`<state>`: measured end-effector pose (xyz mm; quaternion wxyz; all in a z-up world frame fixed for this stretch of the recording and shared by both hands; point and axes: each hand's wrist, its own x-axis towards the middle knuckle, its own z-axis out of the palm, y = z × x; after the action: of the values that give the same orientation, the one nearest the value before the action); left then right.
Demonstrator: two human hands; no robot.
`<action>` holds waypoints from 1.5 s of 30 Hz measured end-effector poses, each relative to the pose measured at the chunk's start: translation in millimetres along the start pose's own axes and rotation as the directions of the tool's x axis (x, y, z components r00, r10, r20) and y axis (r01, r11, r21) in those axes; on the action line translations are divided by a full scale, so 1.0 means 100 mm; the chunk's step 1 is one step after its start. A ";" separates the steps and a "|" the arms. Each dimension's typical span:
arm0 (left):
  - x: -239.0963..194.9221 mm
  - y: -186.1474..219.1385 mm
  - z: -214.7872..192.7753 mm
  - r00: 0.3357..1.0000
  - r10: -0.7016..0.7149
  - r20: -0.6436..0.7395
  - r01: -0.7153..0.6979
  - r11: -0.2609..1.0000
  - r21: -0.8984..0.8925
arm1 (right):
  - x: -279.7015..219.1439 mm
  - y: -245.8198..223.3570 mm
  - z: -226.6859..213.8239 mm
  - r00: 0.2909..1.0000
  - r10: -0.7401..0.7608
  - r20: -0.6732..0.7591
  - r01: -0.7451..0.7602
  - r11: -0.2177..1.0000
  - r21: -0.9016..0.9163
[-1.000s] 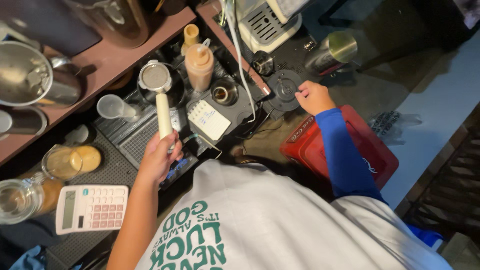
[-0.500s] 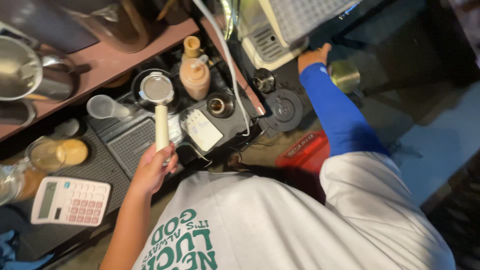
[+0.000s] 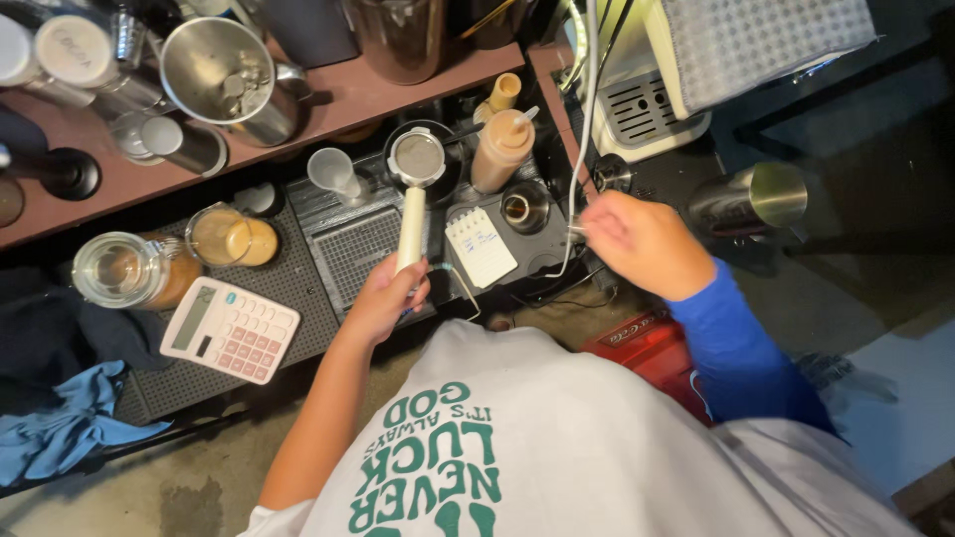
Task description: The person handles several plastic bags containing ingredients, then uses a spoon to scoop coffee grounds into a portafilter. They wipe the portafilter with a cloth, place it on a scale, and add more grounds before closing a jar.
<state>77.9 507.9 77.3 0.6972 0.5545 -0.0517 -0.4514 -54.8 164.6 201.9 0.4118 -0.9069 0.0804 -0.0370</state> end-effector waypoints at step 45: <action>-0.06 0.18 -0.10 1.000 -0.011 0.025 0.011 0.999 0.034 | 1.60 -0.98 0.94 0.893 -0.440 -0.091 0.440 0.898 -0.021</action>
<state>90.3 518.5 90.6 0.6845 0.5607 -0.0651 -0.4612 126.8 269.4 214.5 0.3887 -0.8989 -0.1074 -0.1716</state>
